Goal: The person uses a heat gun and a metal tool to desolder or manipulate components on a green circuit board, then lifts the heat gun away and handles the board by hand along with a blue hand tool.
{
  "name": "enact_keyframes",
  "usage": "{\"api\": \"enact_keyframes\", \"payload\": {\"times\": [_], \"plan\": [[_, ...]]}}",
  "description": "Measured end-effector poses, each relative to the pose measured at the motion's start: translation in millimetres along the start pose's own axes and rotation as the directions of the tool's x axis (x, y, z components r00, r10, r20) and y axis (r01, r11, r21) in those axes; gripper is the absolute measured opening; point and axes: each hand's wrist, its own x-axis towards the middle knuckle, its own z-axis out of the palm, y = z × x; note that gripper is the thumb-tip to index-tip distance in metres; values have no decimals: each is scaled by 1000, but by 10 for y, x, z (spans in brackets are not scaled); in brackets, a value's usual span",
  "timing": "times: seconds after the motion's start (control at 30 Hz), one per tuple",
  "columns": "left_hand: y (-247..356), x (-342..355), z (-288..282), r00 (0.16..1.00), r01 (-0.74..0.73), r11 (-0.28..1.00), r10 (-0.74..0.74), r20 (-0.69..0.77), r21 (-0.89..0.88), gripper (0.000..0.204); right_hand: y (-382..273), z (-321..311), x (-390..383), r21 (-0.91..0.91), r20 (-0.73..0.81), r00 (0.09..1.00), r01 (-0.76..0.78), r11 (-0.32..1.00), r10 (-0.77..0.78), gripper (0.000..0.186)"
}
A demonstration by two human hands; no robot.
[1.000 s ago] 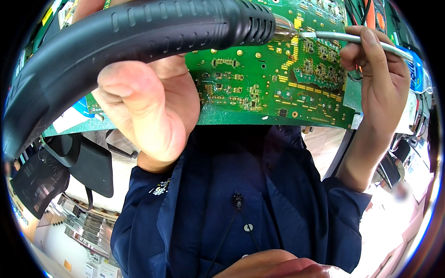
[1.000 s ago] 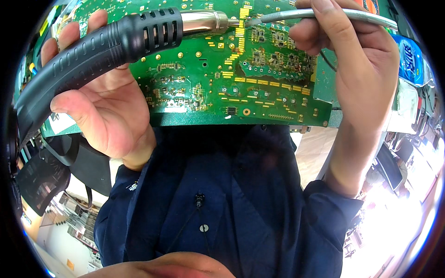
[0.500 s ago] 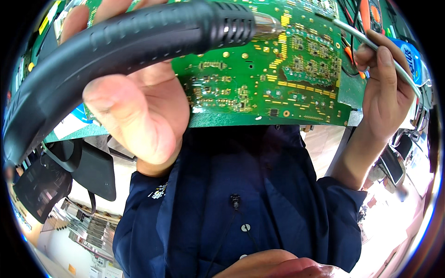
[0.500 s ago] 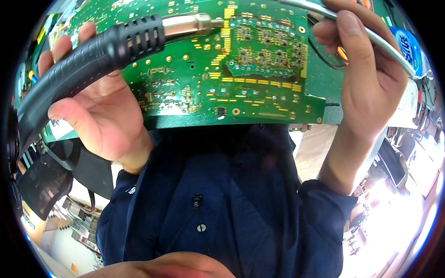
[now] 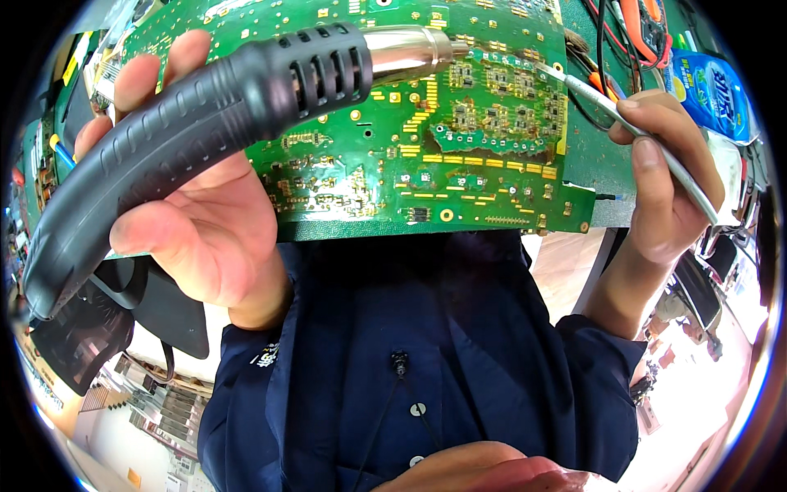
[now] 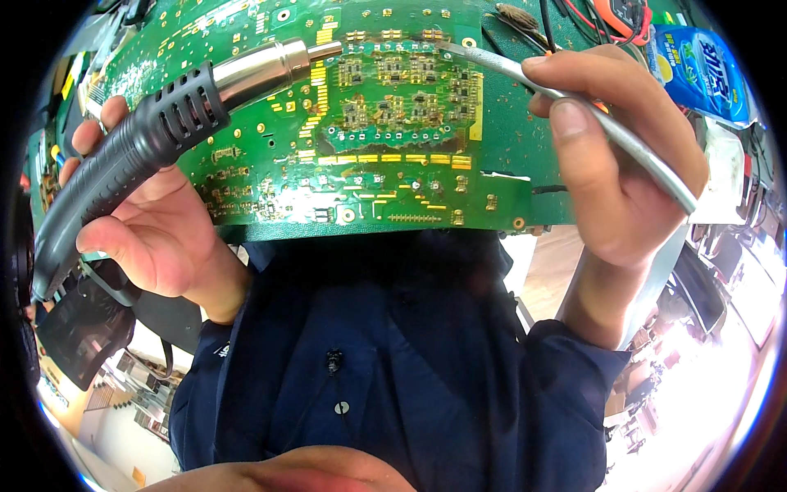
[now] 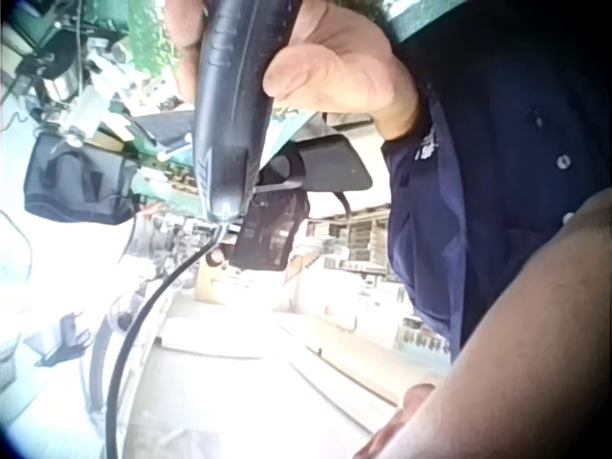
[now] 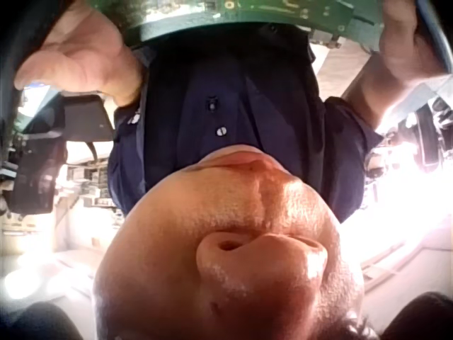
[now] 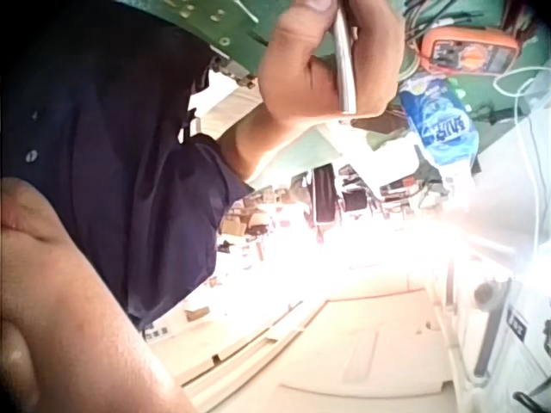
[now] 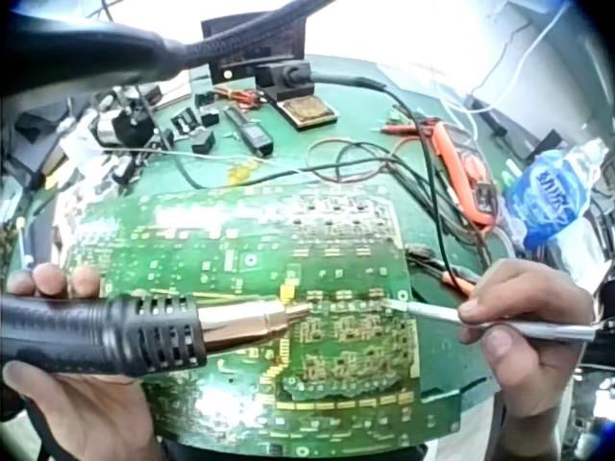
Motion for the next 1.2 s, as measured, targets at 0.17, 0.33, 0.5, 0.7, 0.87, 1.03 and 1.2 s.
{"api": "enact_keyframes", "payload": {"times": [0.17,0.33,0.5,0.7,0.87,1.03,1.2], "plan": [[36,12,-27,999,33,998,-31,32,-56,60,141,-147,-12,87,57,992,-117,989,112,31],[57,36,-6,998,59,996,-59,11,-64,62,270,-249,11,113,147,987,-76,991,59,32],[113,109,95,997,74,995,-74,-8,-65,65,202,-272,26,-21,161,987,30,999,-26,29],[64,265,320,996,78,983,-85,-34,-168,65,1,-230,37,-114,130,992,17,993,-2,26],[32,324,211,996,75,990,-80,-34,-118,61,-30,-313,106,-149,229,964,169,974,-132,27],[-27,274,277,996,56,997,-60,-71,-56,60,-113,-223,67,-174,191,968,197,965,-163,28],[-63,241,253,997,65,997,-66,-37,-37,63,-192,-163,48,-232,216,957,240,942,-191,28]]}}
